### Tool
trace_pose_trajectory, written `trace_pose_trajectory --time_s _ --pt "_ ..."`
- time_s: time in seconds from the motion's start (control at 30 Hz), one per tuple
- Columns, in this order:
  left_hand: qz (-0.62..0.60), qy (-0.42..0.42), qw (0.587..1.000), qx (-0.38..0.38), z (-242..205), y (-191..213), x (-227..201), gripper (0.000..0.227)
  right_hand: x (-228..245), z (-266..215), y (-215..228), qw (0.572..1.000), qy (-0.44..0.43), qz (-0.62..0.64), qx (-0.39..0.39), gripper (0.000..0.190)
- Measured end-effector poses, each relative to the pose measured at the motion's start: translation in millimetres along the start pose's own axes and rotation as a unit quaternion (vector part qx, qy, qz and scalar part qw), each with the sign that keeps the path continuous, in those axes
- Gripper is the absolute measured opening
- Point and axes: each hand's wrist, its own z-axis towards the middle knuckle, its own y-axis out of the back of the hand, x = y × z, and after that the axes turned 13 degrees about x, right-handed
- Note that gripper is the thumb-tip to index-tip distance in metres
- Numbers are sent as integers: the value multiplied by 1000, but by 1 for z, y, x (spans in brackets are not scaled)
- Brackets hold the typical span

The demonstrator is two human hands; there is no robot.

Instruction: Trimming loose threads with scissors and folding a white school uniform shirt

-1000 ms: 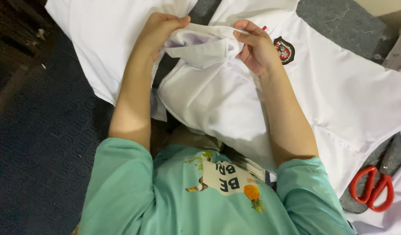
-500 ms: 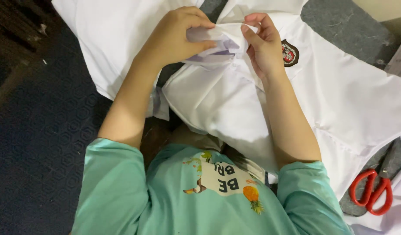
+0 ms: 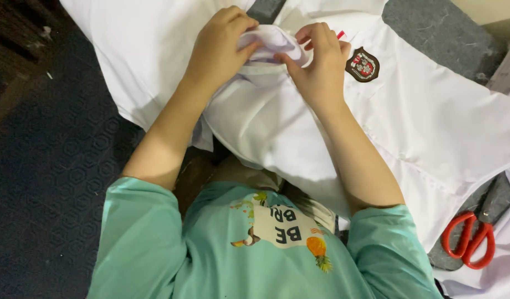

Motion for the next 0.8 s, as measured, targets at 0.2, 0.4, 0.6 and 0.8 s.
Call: trace_pose_trajectory --time_s 0.2,0.4,0.6,0.8 --pt "-18 15 999 -40 -2 -7 2 8 -15 2 -5 997 -5 70 16 33" --pt "-52 0 997 -60 -9 6 2 16 -13 1 1 980 -16 185 68 23" --pt "-45 -28 998 -22 -12 16 -3 22 -9 2 5 982 10 174 72 21" --pt "17 -99 995 -23 4 10 -12 12 -12 3 -3 986 91 132 34 18"
